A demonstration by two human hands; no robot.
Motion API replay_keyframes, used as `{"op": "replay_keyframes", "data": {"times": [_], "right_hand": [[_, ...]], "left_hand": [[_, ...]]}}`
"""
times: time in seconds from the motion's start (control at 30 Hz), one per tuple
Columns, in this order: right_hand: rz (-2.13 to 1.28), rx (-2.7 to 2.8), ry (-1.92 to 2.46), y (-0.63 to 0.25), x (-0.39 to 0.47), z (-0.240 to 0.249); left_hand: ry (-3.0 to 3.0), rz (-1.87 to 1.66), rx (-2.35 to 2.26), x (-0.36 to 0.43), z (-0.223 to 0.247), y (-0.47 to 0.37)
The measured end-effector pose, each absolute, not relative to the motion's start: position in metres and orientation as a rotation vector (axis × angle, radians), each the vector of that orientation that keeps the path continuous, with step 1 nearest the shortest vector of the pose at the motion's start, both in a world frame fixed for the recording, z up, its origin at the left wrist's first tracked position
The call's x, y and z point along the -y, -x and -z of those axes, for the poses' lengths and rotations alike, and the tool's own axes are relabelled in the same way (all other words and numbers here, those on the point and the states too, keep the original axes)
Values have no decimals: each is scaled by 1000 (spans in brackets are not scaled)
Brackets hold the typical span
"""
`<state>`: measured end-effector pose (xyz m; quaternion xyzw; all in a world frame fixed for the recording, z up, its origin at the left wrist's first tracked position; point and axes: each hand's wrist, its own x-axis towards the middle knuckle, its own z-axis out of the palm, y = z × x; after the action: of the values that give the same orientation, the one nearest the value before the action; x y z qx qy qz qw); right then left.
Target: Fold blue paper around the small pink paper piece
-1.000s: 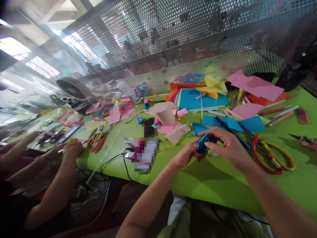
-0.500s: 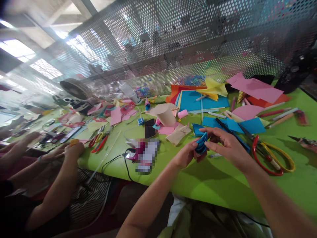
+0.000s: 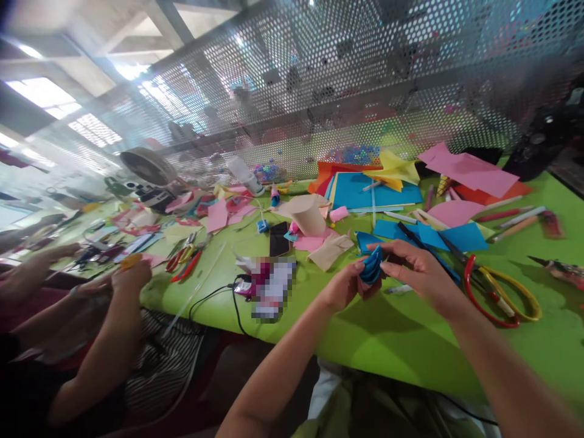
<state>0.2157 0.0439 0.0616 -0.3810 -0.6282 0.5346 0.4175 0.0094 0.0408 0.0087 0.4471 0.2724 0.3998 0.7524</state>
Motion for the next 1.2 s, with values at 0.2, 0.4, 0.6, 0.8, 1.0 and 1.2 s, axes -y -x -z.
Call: {"op": "replay_keyframes", "data": {"times": [0.2, 0.4, 0.6, 0.8, 1.0, 1.2], "right_hand": [[-1374, 1564, 929, -215, -44, -60], [-1362, 1563, 944, -215, -44, -60], [-1345, 1571, 937, -214, -44, -60], [-1339, 1605, 942, -212, -40, -67], [-1366, 1572, 916, -210, -38, -68], [-1363, 1563, 913, -211, -40, -60]], "left_hand": [[-912, -883, -562, -40, -13, -10], [-896, -890, -580, -39, -13, -10], [-949, -878, -630, -38, -10, -9], [-1003, -839, -694, -38, -9, -8], [-1025, -850, -713, -36, -13, -8], [-1071, -833, -758, -37, -10, -7]]}}
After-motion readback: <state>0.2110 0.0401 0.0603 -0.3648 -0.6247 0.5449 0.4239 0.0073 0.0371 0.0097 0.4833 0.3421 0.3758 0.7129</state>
